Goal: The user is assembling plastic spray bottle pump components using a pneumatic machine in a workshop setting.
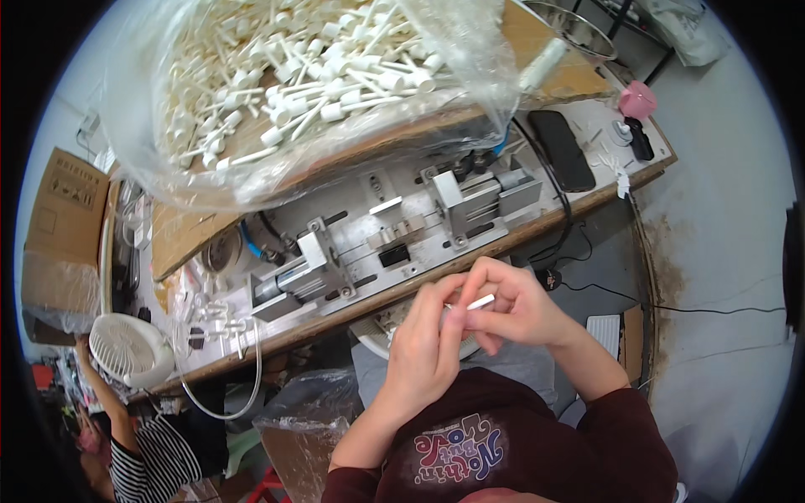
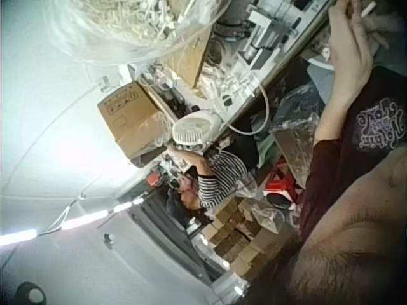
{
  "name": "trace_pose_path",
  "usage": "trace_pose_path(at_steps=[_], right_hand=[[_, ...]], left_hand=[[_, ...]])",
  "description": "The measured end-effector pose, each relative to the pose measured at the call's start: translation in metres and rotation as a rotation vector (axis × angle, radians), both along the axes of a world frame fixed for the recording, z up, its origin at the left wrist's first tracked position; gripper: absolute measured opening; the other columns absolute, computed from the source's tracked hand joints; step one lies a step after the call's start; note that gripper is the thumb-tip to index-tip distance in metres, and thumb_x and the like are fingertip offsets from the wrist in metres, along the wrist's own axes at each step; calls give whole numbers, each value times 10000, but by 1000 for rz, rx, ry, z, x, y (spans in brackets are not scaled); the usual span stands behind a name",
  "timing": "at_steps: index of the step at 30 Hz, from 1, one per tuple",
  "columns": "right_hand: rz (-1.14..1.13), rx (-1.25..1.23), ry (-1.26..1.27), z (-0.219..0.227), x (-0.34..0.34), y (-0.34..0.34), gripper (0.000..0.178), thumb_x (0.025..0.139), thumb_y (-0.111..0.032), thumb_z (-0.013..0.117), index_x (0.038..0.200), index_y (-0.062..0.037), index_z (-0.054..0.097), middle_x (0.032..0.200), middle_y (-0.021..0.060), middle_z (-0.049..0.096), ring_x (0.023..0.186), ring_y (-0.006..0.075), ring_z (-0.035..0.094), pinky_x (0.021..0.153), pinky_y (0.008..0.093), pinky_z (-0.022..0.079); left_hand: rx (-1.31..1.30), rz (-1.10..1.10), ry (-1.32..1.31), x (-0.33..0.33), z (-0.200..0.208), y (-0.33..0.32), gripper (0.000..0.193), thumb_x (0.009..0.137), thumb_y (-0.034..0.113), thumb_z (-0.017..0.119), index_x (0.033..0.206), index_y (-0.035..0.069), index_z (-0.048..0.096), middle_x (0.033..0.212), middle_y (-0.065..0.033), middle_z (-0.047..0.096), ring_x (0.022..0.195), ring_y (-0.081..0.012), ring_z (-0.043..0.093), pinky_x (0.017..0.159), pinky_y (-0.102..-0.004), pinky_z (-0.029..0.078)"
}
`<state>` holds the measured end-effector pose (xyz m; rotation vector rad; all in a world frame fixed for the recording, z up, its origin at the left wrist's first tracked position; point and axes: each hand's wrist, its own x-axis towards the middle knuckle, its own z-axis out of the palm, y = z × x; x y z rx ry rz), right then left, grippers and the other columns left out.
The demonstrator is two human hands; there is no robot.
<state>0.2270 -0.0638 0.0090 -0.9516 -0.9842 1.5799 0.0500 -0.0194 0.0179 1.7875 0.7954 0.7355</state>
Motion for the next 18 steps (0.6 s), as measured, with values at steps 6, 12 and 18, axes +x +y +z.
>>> trace_pose_path(at_steps=[6,12,18], right_hand=[[-203,100,87,-10,-18,7,122,894,68,686,974,48,596,890,193,732,745,209,741,613,267,592],[-227,166,-23,-13,-34,7,106,856,74,730,948,69,677,894,174,743,821,217,753,742,265,612],[-213,257,-130,-15,-33,9,93,844,46,755,922,58,706,824,139,749,749,196,754,654,242,598]], left_hand=[[163,349,-28,-21,-21,17,283,978,69,618,720,-40,577,595,-106,478,510,-159,429,477,-326,333],[125,361,-57,-26,-24,20,338,953,62,658,644,-43,570,516,-87,445,465,-130,349,452,-304,302],[234,327,-8,-26,-20,21,336,928,44,672,611,-17,580,506,-104,493,406,-197,440,435,-331,337]])
